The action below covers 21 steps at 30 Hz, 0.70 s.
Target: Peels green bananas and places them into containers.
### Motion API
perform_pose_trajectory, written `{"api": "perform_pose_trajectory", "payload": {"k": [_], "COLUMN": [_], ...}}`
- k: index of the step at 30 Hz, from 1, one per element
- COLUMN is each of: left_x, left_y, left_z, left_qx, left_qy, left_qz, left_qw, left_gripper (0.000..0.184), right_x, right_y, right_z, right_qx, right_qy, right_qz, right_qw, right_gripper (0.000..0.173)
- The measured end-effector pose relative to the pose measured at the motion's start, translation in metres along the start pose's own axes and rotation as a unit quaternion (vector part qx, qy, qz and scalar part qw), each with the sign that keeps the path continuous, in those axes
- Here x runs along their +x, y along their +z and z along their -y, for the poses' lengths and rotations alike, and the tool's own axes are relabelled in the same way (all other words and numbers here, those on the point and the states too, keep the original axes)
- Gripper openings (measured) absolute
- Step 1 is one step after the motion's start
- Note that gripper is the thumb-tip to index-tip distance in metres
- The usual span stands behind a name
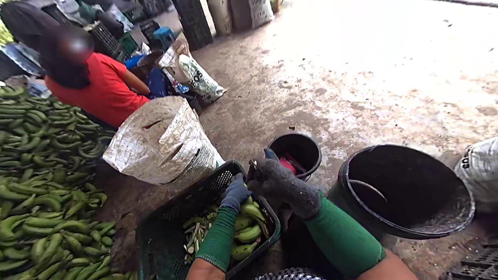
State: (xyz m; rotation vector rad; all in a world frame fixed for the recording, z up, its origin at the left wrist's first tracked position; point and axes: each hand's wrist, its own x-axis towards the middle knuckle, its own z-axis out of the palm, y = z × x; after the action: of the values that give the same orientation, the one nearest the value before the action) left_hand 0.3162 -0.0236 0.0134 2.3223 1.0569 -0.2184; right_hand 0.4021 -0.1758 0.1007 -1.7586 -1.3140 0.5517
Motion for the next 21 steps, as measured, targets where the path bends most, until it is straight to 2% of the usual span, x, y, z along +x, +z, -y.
{"api": "perform_pose_trajectory", "payload": {"k": [3,6,8,10,11,12,13,15,16,17,18,21], "left_x": [0.015,0.010,-0.015,-0.053,-0.072,-0.092,-0.113,-0.146,-0.159,-0.171,-0.182,-0.215], "left_y": [-0.011,-0.041,-0.061,-0.074,-0.080,-0.087,-0.091,-0.088,-0.081,-0.074,-0.065,-0.039], "left_z": [0.021,0.051,0.076,0.105,0.119,0.131,0.139,0.152,0.160,0.168,0.174,0.190], "left_qx": [-0.121,-0.344,-0.484,-0.618,-0.661,-0.684,-0.690,-0.702,-0.711,-0.734,-0.769,-0.865], "left_qy": [0.033,0.084,0.106,0.167,0.201,0.217,0.209,0.137,0.108,0.090,0.080,0.048], "left_qz": [-0.043,-0.092,-0.128,-0.152,-0.154,-0.155,-0.162,-0.172,-0.166,-0.161,-0.161,-0.174], "left_qw": [0.991,0.931,0.859,0.753,0.706,0.679,0.673,0.677,0.674,0.653,0.613,0.467], "left_gripper": [0.075,0.060,0.053,0.043,0.041,0.042,0.043,0.043,0.042,0.040,0.039,0.043], "right_x": [-0.003,-0.007,-0.011,-0.011,-0.011,-0.010,-0.011,-0.015,-0.015,-0.014,-0.012,0.001], "right_y": [-0.008,-0.007,-0.002,0.006,0.011,0.018,0.028,0.066,0.089,0.111,0.130,0.179], "right_z": [0.007,0.014,0.017,0.017,0.019,0.026,0.036,0.054,0.061,0.068,0.076,0.098], "right_qx": [-0.005,-0.001,0.003,-0.001,0.006,0.026,0.075,0.189,0.198,0.158,0.080,-0.125], "right_qy": [0.018,0.067,0.077,0.051,0.031,0.016,0.008,0.001,0.006,0.001,-0.021,-0.081], "right_qz": [0.015,0.018,0.004,0.007,0.023,0.052,0.090,0.199,0.257,0.301,0.323,0.338], "right_qw": [1.000,0.998,0.997,0.999,0.999,0.998,0.993,0.962,0.946,0.940,0.943,0.929], "right_gripper": [0.019,0.019,0.019,0.021,0.025,0.029,0.030,0.023,0.021,0.020,0.022,0.035]}}
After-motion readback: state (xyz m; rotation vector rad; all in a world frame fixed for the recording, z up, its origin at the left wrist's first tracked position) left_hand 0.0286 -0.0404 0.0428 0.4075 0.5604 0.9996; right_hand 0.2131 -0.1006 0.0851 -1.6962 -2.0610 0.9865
